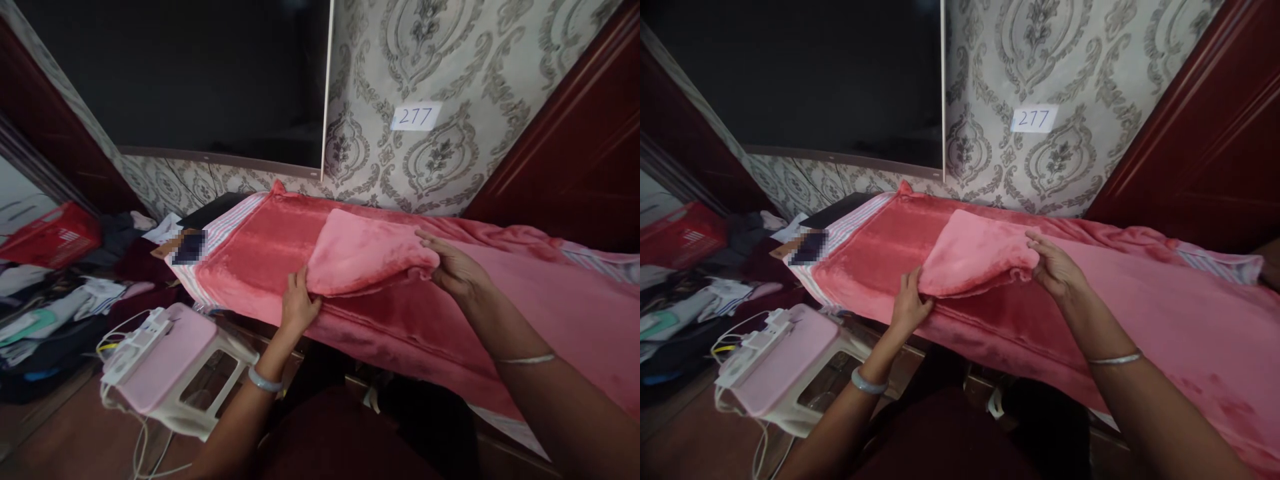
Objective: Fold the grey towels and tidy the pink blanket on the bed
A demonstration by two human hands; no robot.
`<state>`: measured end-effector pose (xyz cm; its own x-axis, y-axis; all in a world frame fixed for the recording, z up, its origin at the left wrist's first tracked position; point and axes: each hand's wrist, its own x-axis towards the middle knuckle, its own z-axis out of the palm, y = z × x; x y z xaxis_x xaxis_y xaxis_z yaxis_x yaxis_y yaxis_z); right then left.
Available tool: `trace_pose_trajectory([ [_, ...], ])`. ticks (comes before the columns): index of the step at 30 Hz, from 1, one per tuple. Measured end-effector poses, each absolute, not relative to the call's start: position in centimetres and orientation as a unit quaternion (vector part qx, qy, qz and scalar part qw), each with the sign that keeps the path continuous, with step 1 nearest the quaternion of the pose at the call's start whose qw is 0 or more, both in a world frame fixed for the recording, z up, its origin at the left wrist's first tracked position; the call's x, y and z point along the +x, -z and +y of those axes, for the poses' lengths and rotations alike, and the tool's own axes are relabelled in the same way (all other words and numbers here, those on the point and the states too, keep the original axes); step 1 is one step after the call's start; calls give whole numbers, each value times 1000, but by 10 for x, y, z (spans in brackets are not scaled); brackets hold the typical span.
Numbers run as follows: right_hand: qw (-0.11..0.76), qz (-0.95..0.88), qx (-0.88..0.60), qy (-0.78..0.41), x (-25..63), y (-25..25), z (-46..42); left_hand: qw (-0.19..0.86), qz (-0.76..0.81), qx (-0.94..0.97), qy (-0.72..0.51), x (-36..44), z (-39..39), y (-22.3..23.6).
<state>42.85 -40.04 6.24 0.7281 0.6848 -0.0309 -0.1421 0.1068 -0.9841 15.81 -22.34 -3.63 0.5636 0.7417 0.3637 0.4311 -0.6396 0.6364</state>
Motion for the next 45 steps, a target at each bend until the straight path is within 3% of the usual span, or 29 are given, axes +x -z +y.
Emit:
trace_pose_trajectory([
  [6,705,-208,-609,-298,423,-56,-423,240,349,835,-352,159,-211,41],
  [10,561,-235,-724,-325,438,-15,-461,256,327,823,-387,151,-201,51],
  [13,495,-285,-791,-218,460,7,-464,261,316,828,-382,145,-197,58],
  [18,512,-362,-765,-147,485,-4,-382,236,287,841,-393,144,-195,67],
  [28,424,-443,-782,-110,517,-17,-179,245,296,840,-383,141,-191,92],
  [37,359,-462,-797,-151,536,-15,-118,252,308,830,-391,136,-196,112],
  [45,354,-454,-796,-189,532,-14,-113,248,289,829,-409,144,-201,98],
])
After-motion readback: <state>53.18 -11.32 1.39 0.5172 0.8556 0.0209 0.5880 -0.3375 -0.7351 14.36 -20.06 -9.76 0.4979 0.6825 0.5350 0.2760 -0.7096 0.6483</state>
